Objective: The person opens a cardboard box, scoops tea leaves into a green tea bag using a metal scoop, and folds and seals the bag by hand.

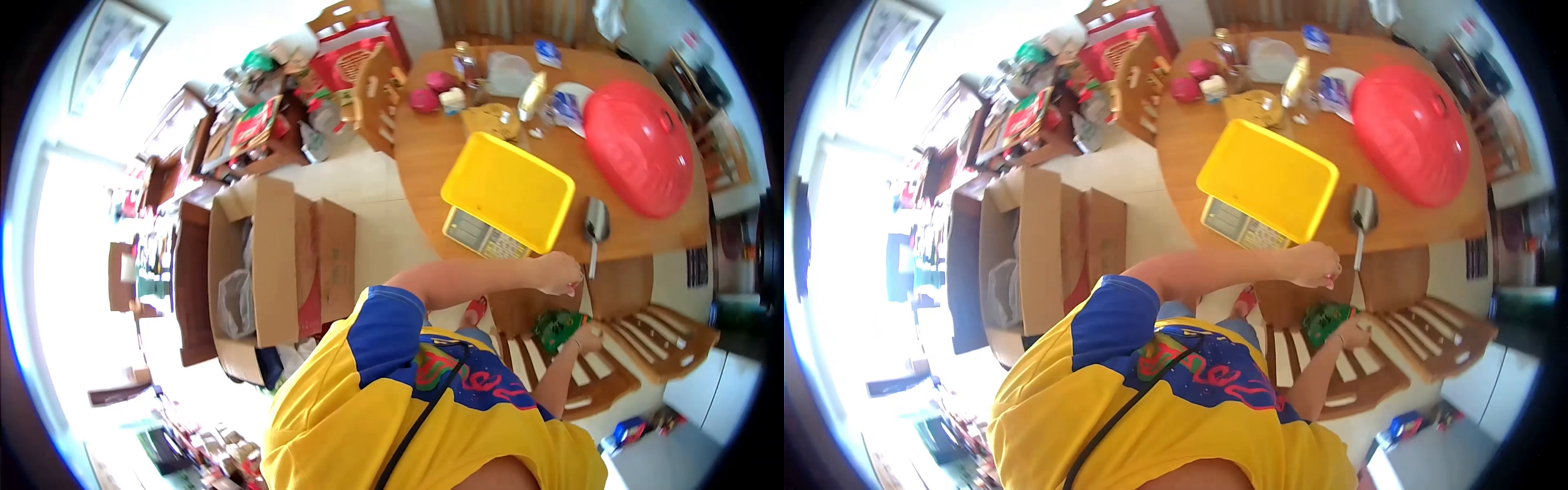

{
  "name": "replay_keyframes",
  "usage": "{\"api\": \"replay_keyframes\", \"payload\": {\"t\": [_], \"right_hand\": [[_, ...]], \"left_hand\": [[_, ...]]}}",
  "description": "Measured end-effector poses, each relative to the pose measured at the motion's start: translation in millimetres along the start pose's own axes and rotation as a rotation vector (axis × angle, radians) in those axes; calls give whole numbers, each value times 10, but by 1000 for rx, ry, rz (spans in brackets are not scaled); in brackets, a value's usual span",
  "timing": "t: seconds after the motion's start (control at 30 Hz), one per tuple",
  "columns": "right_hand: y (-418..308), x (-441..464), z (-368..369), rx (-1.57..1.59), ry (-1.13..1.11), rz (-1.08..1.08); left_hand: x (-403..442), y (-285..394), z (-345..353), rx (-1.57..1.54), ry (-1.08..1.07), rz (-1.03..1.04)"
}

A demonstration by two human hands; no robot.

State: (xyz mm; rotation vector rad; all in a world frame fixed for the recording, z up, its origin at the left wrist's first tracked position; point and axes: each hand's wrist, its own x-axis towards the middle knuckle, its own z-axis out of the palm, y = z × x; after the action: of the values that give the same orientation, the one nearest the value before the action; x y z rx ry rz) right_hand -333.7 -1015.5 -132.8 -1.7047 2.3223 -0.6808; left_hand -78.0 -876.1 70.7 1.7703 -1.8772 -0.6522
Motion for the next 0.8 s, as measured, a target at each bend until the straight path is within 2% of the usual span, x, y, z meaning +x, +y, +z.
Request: {"api": "replay_keyframes", "payload": {"t": [0.03,0.07,0.1,0.13,0.23,0.3,0.37,0.43,0.47,0.53,0.63,0.73,0.8], "right_hand": [[-313,60,-247,6,-90,66],[-323,200,-194,118,-15,-109],[-670,154,-489,175,-100,-97],[-742,232,-409,217,69,-222],[-1244,257,-460,285,58,-364],[-1503,288,-272,712,-251,-421],[-2233,-490,-611,801,-373,-642],[-2554,-986,-626,796,-394,-868],[-2731,-1333,-676,984,-548,-833],[-2975,-1905,-779,884,-480,-1062],[-3261,-2907,-893,963,-670,-1095],[-3452,-3886,-973,969,-837,-1252],[-3573,-4479,-992,955,-932,-1348]], "left_hand": [[-127,-35,-128,-15,49,-17],[-254,-101,-215,-8,73,-46],[-373,-180,-288,-10,144,-56],[-501,-244,-353,-14,214,-62],[-976,-394,-601,25,302,-219],[-1402,-492,-772,-10,351,-300],[-1882,-605,-935,-40,418,-374],[-2270,-693,-1004,-52,503,-472],[-2476,-741,-1024,-52,519,-475],[-2917,-803,-1106,-78,579,-520],[-3640,-933,-1180,-29,637,-565],[-4410,-1149,-1215,-63,720,-633],[-4916,-1247,-1280,-64,789,-768]]}}
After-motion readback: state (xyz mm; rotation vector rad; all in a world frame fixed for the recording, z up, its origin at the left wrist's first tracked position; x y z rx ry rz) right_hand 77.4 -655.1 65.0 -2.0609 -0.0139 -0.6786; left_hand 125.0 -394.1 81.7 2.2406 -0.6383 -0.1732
